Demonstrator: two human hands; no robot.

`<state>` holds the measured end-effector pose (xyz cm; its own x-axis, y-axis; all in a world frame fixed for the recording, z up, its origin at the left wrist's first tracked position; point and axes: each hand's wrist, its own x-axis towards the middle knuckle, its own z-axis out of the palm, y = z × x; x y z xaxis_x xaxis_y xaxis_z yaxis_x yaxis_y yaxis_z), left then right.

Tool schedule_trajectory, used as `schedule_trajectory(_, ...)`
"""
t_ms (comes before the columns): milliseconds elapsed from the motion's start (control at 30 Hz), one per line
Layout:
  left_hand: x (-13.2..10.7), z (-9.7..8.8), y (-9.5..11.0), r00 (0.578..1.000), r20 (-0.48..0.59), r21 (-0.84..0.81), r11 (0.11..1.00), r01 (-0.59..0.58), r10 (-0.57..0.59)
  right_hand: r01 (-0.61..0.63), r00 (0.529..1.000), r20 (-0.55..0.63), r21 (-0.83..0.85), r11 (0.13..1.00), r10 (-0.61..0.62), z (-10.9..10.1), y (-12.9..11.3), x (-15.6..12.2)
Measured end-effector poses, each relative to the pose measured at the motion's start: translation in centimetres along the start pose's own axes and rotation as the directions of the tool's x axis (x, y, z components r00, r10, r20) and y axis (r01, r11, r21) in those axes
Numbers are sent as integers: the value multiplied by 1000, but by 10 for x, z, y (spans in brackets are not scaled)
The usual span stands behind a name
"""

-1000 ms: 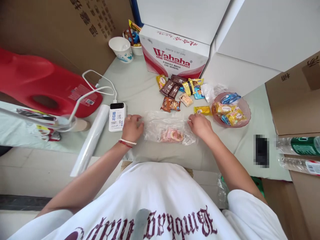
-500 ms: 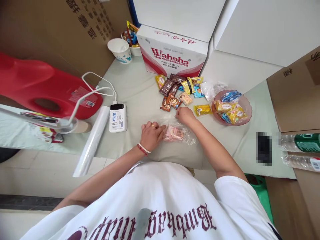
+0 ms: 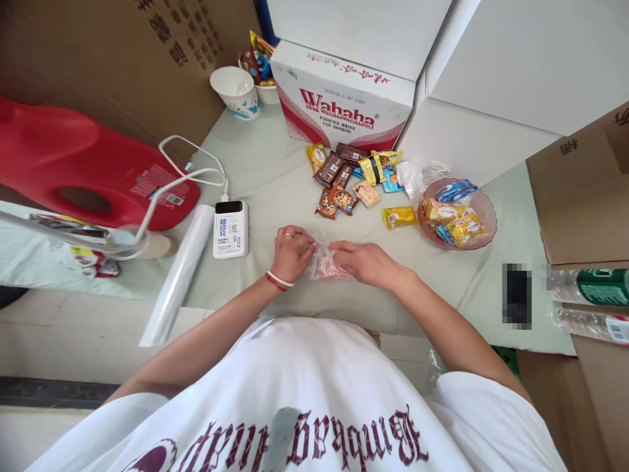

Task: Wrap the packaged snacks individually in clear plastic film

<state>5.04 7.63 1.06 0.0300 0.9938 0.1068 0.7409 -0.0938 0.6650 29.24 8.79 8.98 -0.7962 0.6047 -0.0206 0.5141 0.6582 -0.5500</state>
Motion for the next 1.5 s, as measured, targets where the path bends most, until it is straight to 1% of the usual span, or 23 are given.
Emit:
schedule_trajectory(67, 0, 2, -9, 1000, -25, -97, 995, 5, -8, 5, 998, 70, -12, 1000, -4, 13, -6, -7)
schedule_trajectory(133, -2, 2, -19, 1000, -11, -236, 972, -21, 19, -14, 998, 63, -5, 1000, 14, 25, -8, -12)
schedule_trajectory(200, -5, 1, -26, 996, 47, -370, 928, -50, 73, -60, 998, -13, 23, 998, 61, 33, -6, -15)
schedule_trajectory(267, -7, -1, -28, 988, 96, -436, 897, -70, 124, -103, 986, -123, 81, 991, 113, 37, -2, -16)
schedule_trajectory(300, -8, -3, -28, 985, 106, -429, 900, -78, 136, -115, 975, -177, 119, 986, 135, 38, -1, -16)
schedule_trajectory(367, -8, -6, -25, 984, 112, -350, 932, -92, 139, -142, 946, -261, 193, 971, 191, 37, 3, -14)
schedule_trajectory(433, -6, -8, -22, 983, 130, -254, 963, -95, 131, -238, 907, -286, 255, 937, 309, 37, 7, -10)
schedule_trajectory(467, -4, -8, -21, 982, 141, -225, 970, -90, 123, -313, 880, -273, 278, 908, 387, 37, 9, -8)
schedule_trajectory(533, -2, -9, -21, 984, 155, -226, 973, -55, 91, -454, 827, -204, 307, 836, 524, 38, 13, -4)
schedule_trajectory(567, -1, -9, -22, 986, 154, -247, 969, -28, 67, -496, 811, -160, 319, 807, 562, 39, 15, -3)
schedule_trajectory(600, 0, -9, -23, 987, 153, -271, 963, 2, 41, -517, 806, -123, 332, 789, 579, 41, 16, -2)
schedule_trajectory(667, 2, -10, -25, 987, 159, -299, 952, 63, -16, -504, 812, -108, 366, 782, 574, 45, 17, 0)
schedule_trajectory(767, 6, -12, -25, 975, 204, -297, 944, 145, -86, -425, 825, -219, 368, 827, 521, 47, 12, -2)
schedule_trajectory(833, 9, -12, -22, 962, 251, -321, 928, 191, -110, -387, 834, -288, 306, 870, 471, 46, 7, -6)
schedule_trajectory(900, 11, -13, -20, 954, 274, -387, 894, 227, -124, -375, 842, -327, 214, 902, 428, 43, 2, -9)
schedule_trajectory(1033, 12, -14, -19, 966, 227, -511, 828, 228, -126, -362, 880, -327, 10, 932, 345, 38, -4, -10)
schedule_trajectory(1100, 11, -13, -20, 970, 213, -521, 825, 217, -120, -377, 880, -335, -57, 924, 338, 37, -4, -8)
schedule_trajectory(1167, 10, -13, -20, 970, 210, -513, 831, 216, -122, -382, 875, -355, -86, 920, 330, 35, -4, -6)
schedule_trajectory(1233, 10, -12, -21, 976, 187, -489, 850, 193, -114, -340, 898, -326, -87, 937, 296, 35, -6, -6)
schedule_trajectory(1300, 11, -12, -23, 985, 141, -444, 884, 149, -95, -289, 937, -222, -66, 955, 269, 38, -8, -8)
schedule_trajectory(1367, 10, -15, -25, 992, 96, -384, 917, 109, -78, -282, 955, -102, -35, 959, 277, 45, -11, -13)
schedule_trajectory(1433, 7, -22, -28, 995, 82, -323, 943, 80, -56, -264, 964, -28, -29, 964, 264, 55, -14, -18)
schedule_trajectory(1500, 1, -33, -29, 995, 94, -273, 961, 44, -19, -224, 975, -13, -46, 974, 223, 66, -15, -23)
